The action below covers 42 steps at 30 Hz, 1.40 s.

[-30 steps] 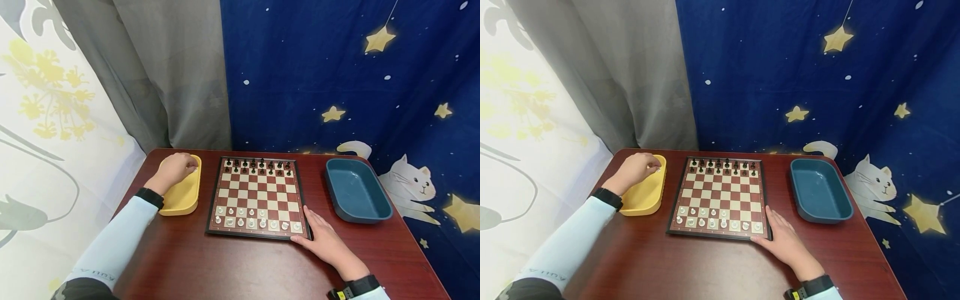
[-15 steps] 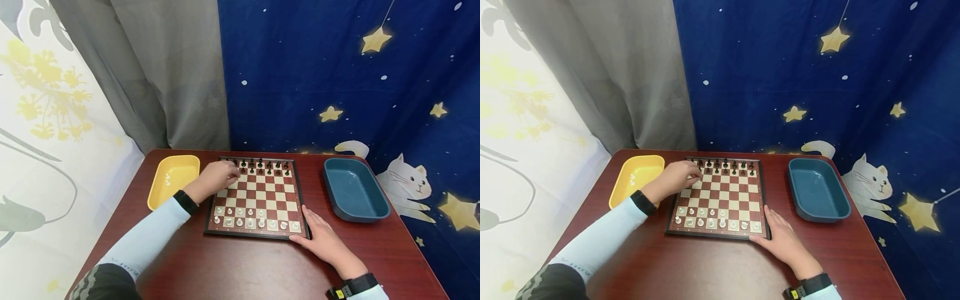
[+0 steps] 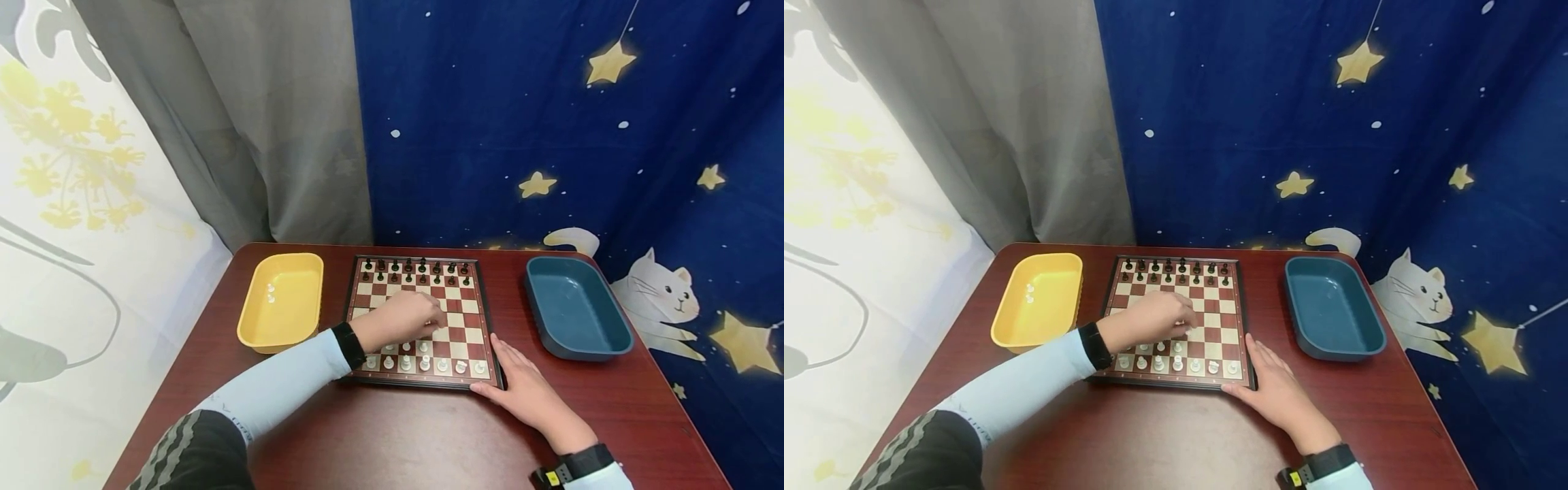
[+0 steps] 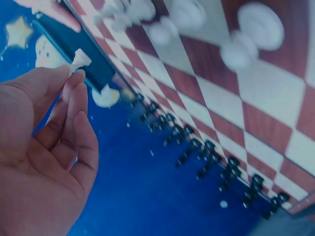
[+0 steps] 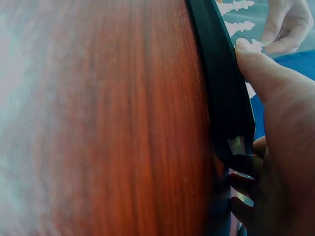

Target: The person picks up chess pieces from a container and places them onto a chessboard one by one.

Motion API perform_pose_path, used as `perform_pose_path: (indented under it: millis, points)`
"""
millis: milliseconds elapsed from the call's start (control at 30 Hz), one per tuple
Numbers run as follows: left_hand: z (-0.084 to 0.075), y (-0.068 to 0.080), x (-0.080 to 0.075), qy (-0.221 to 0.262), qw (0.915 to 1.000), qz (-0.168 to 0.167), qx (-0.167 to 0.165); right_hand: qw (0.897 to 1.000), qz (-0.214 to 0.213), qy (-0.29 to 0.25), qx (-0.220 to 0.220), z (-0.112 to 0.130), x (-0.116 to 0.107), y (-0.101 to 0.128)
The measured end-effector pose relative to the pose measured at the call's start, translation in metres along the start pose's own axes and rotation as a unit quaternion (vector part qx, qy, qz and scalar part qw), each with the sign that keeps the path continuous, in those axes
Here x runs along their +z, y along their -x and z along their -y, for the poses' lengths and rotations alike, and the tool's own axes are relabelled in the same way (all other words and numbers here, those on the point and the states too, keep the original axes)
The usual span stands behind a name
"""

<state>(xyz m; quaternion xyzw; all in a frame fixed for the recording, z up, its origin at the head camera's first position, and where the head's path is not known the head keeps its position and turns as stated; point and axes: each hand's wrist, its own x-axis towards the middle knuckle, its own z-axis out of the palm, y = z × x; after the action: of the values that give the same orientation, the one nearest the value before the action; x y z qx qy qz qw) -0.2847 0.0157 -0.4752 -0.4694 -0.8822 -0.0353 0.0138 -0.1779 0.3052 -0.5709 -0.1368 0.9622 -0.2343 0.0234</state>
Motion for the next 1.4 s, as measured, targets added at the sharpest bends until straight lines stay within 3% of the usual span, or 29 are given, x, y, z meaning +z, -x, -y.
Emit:
perform_pose_path:
  millis: [267,633,1100,1400]
  points:
    - [-0.015,-0.006,0.007,0.006,0.9989,0.039,0.025,1.0,-0.006,0.002,-0.006,0.0,0.0,0.0]
    - [-0.018,-0.01,0.018,0.006,0.9976,0.063,0.028,1.0,0.002,-0.005,0.001,0.0,0.0,0.0]
    - [-0.02,-0.009,0.019,-0.008,0.9977,0.058,0.035,1.0,0.001,-0.01,-0.002,0.0,0.0,0.0]
    - [-0.012,-0.003,0.012,0.015,0.9983,0.055,0.009,1.0,-0.004,-0.01,-0.002,0.001,0.0,0.0]
